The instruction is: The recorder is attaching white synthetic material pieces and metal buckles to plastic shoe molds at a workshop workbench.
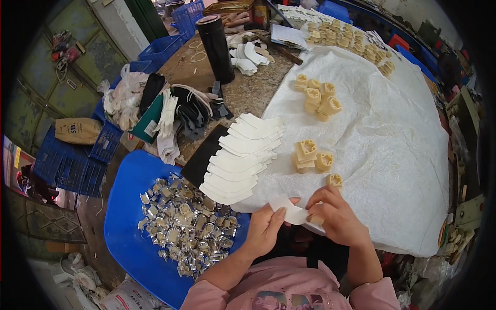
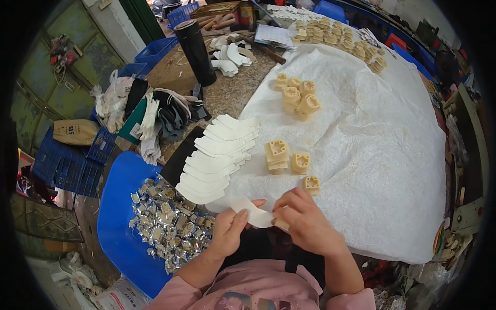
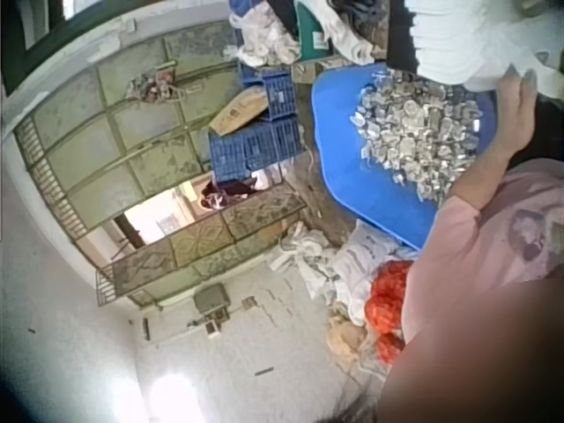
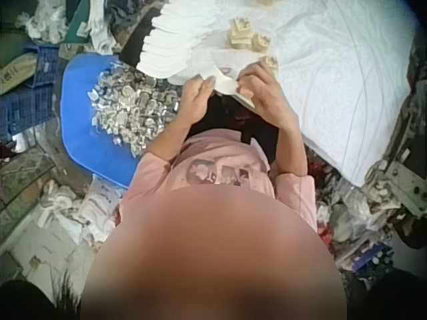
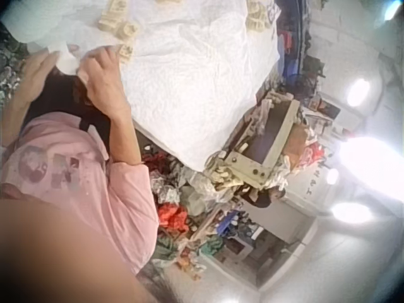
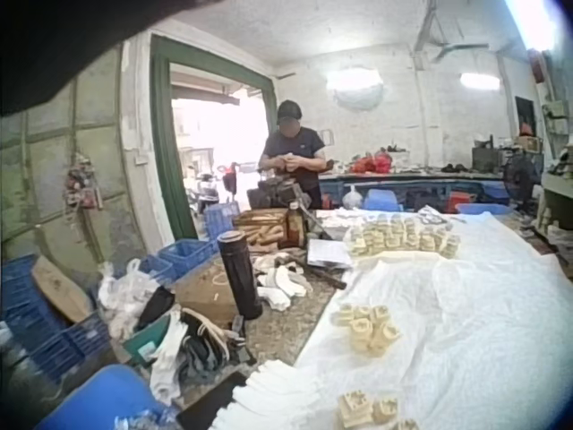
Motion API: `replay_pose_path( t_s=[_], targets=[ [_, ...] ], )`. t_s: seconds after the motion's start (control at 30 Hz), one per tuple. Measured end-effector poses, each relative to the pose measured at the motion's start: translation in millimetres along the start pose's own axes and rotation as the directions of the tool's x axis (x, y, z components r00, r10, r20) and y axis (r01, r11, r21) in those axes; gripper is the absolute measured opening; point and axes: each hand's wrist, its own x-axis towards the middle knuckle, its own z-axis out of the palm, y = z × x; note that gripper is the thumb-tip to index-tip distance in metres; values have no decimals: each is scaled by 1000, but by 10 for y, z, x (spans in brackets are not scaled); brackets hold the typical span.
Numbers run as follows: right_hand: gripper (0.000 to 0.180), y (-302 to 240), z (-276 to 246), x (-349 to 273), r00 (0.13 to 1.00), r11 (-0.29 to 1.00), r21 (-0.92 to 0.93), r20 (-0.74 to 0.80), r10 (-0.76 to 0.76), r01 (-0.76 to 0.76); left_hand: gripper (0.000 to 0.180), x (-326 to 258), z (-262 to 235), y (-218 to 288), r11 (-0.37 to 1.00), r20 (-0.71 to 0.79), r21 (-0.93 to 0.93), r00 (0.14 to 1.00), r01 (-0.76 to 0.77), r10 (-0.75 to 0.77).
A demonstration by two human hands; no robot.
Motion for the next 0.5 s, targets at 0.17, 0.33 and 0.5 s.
replay_pose_path(
  t_s=[0.17,0.33,0.5],
  targets=[
    [30,360,-48,-267,929,956,-117,-291,228,-270,41,72,174,-146,963,42,-251,995,100,-93],
    [30,528,47,-327,888,909,-192,-362,284,-369,41,87,283,-178,937,48,-307,986,165,-158],
    [41,634,60,-419,787,914,6,-506,353,-407,39,100,373,-137,904,29,-386,982,184,-187]
  ],
)
